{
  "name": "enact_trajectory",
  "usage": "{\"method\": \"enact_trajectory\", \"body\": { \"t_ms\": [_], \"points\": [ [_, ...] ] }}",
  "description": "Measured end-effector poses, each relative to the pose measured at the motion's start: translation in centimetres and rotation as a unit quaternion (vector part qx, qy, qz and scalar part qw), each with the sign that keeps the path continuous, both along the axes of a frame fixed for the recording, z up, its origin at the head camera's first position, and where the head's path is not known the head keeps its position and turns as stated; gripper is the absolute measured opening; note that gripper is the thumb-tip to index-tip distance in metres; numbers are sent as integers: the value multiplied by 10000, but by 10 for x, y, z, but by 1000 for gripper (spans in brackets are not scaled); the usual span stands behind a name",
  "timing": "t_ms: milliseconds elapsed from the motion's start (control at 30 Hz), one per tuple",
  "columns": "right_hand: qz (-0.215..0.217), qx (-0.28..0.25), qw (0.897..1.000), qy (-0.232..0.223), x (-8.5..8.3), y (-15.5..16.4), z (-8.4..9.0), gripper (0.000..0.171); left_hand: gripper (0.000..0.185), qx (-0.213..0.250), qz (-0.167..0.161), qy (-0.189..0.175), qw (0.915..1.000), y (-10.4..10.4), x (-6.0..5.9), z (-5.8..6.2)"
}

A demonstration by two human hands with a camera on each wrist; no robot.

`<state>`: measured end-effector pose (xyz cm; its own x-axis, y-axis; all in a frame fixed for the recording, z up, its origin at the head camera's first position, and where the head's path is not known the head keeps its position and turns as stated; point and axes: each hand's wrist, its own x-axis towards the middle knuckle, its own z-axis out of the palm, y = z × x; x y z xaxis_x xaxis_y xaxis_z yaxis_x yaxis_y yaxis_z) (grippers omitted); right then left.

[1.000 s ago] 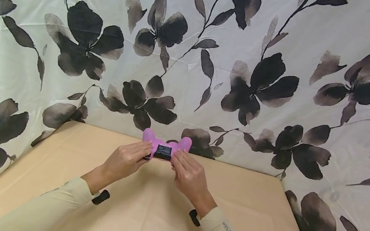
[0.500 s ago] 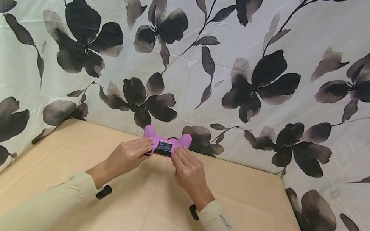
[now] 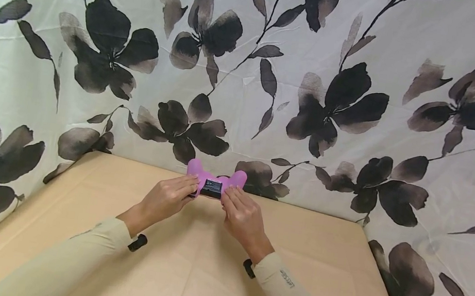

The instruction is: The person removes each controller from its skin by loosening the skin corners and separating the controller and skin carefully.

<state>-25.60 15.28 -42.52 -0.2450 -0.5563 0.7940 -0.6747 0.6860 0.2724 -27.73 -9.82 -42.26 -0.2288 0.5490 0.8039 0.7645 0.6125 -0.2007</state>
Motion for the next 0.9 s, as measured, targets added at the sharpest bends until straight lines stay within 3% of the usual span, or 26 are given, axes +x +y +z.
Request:
{"method": "enact_trajectory", "body": {
  "t_ms": [267,900],
  "points": [
    [-57,-14,10000,40,-6,2,-7,34,33,-20,-13,69,10000,2,-4,-5],
    [-72,99,9999,84,-17,3,-15,23,30,-164,63,183,9997,5,-14,-13]
  ]
}}
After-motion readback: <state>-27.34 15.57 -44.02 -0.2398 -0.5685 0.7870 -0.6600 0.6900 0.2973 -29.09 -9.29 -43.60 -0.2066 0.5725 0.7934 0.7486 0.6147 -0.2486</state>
